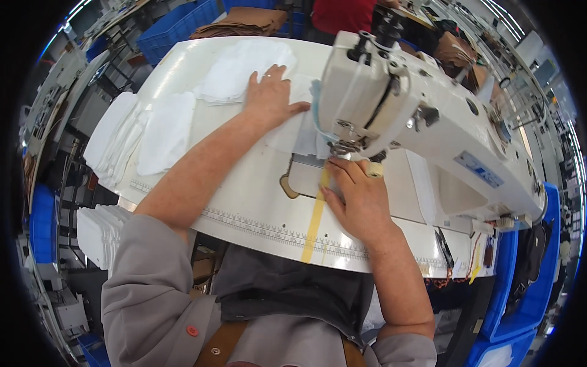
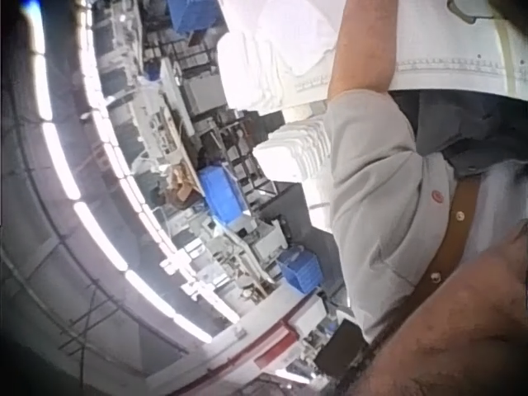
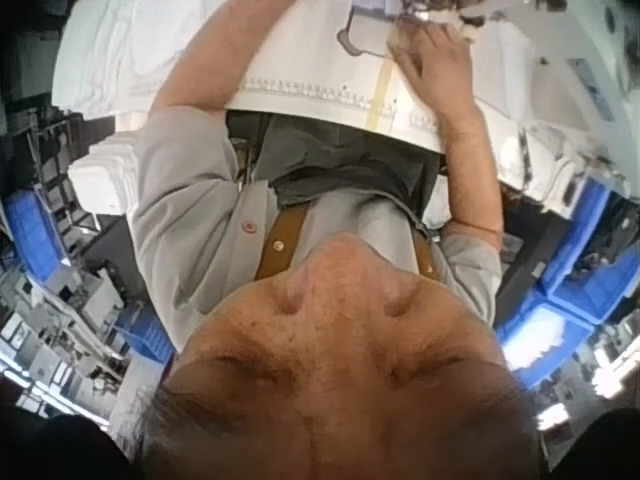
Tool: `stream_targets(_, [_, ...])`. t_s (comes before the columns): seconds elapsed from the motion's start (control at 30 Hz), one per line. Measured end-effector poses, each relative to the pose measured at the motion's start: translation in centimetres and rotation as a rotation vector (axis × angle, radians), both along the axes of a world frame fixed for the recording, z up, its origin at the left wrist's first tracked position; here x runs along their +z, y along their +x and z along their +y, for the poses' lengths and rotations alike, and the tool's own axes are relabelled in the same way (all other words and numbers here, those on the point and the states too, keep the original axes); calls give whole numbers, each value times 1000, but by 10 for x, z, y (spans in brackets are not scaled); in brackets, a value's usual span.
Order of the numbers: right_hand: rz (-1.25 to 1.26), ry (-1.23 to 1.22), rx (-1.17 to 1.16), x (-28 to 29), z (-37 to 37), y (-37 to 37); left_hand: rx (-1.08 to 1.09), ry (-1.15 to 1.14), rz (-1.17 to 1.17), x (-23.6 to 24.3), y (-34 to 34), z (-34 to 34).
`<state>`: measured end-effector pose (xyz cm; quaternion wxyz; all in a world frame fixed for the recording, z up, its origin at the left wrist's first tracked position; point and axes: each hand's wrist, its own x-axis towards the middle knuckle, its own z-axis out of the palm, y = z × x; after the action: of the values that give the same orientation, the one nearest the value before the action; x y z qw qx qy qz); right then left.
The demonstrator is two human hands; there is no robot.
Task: Operating a sewing machine to join pieces of white fabric.
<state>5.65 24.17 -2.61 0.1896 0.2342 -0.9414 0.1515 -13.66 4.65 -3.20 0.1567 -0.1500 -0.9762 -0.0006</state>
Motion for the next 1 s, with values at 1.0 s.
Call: stream_targets(1.0, [-34,-7,-2,8,-2,0,-76,28,59,-2,-78,-76])
